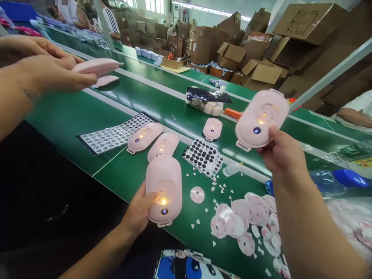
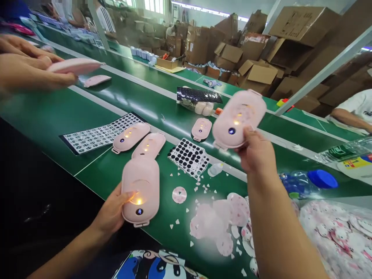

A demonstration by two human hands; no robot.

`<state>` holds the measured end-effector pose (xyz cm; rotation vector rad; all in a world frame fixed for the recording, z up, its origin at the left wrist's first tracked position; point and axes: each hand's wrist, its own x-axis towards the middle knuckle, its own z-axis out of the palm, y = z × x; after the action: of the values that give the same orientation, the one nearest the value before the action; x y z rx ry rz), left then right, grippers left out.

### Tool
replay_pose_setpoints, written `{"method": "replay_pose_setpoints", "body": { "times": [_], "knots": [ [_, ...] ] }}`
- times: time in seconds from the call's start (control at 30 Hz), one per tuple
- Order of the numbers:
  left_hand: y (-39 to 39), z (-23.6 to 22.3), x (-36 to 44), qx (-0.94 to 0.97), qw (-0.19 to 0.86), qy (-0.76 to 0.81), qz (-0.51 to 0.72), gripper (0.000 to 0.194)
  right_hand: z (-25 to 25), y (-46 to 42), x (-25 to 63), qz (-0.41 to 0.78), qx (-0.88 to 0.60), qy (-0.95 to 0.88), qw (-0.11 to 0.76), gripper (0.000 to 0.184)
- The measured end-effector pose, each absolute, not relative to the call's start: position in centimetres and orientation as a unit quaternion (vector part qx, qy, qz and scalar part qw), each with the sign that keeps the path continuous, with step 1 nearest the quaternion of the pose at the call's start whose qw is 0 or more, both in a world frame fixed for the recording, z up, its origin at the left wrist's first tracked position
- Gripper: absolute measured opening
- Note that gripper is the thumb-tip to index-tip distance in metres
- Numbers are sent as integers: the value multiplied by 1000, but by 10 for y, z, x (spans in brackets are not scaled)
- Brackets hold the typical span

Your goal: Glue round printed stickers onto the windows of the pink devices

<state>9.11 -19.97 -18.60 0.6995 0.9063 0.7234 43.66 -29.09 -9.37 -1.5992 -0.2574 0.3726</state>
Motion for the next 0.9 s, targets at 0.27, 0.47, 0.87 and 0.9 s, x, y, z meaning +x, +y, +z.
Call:
{"method": "replay_pose_setpoints", "body": {
  "times": [0.27, 0.47, 0.87, 0.9],
  "knots": [
    [-192, -164, 69, 316, 755, 425, 387, 49, -163, -304, 267, 460, -620, -113, 625, 45],
    [-213, -161, 65, 339, 778, 412, 331, 48, -191, -269, 251, 507, -648, -101, 560, 24],
    [-232, -164, 97, 399, 807, 385, 205, 49, -144, -397, 322, 311, -803, -300, 409, 18],
    [-235, -165, 102, 400, 811, 378, 198, 49, -146, -408, 319, 295, -808, -333, 385, 19]
  ]
}}
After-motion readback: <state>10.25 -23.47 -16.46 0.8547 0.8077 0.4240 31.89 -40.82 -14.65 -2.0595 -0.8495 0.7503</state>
